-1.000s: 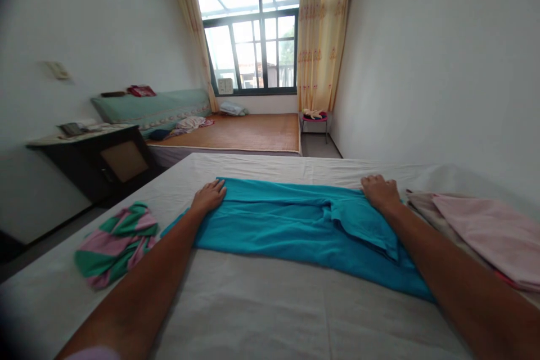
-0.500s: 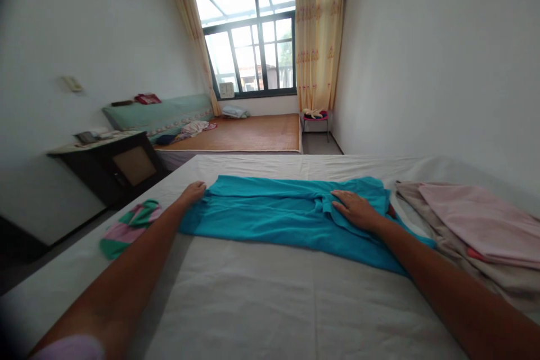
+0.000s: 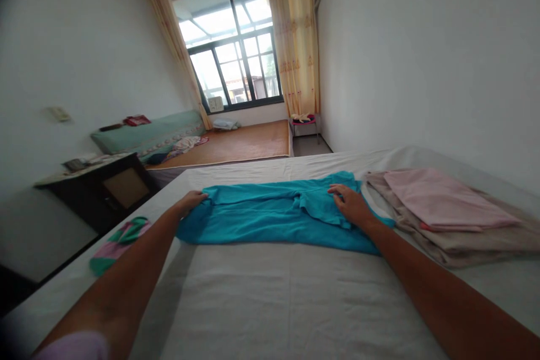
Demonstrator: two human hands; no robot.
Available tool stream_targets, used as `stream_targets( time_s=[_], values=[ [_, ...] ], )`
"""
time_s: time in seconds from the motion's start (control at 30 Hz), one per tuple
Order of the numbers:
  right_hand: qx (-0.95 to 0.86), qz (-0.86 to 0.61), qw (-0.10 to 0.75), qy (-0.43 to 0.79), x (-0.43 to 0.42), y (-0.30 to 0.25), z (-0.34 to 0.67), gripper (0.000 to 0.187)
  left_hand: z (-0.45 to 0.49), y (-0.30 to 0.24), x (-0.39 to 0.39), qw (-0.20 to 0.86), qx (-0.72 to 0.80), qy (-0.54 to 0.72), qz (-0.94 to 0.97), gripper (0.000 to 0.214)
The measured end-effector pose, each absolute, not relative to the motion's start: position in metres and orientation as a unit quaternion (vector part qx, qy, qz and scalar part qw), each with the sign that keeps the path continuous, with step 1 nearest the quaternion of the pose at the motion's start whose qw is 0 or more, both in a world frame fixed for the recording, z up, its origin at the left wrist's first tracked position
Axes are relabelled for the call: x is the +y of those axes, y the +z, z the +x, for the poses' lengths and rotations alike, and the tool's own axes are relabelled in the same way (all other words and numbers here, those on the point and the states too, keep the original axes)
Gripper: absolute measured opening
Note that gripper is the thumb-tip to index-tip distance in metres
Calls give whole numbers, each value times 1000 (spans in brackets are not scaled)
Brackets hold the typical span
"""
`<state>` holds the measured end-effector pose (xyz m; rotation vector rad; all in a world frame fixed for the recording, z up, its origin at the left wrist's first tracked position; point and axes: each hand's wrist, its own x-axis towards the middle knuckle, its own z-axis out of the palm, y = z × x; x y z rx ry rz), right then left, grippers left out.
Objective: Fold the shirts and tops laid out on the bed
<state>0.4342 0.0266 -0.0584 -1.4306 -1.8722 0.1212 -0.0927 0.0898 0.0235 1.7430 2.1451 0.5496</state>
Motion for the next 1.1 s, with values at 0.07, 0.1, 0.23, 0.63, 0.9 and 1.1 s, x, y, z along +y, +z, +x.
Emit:
stream_targets(
  time_s=[0.07, 0.1, 0.23, 0.63, 0.9, 1.1],
  values=[
    [-724, -566, 391, 50, 28, -60, 441, 31, -69, 37, 95, 167, 726, 181, 643, 20],
    [-722, -568, 391, 53, 29, -60, 444, 30, -55, 43, 98, 170, 712, 176, 658, 18],
    [-736, -561, 376, 50, 32, -63, 447, 30, 12, 48, 110, 196, 666, 148, 704, 14],
    [-805, -516, 294, 5, 19, -59, 444, 28, 106, 5, 93, 316, 580, 126, 740, 41],
    [-803, -523, 286, 14, 22, -65, 444, 29, 94, -25, 73, 154, 499, 195, 830, 50],
    [-806, -521, 282, 3, 19, -62, 443, 29, 89, -39, 60, 75, 411, 92, 904, 41]
  ],
)
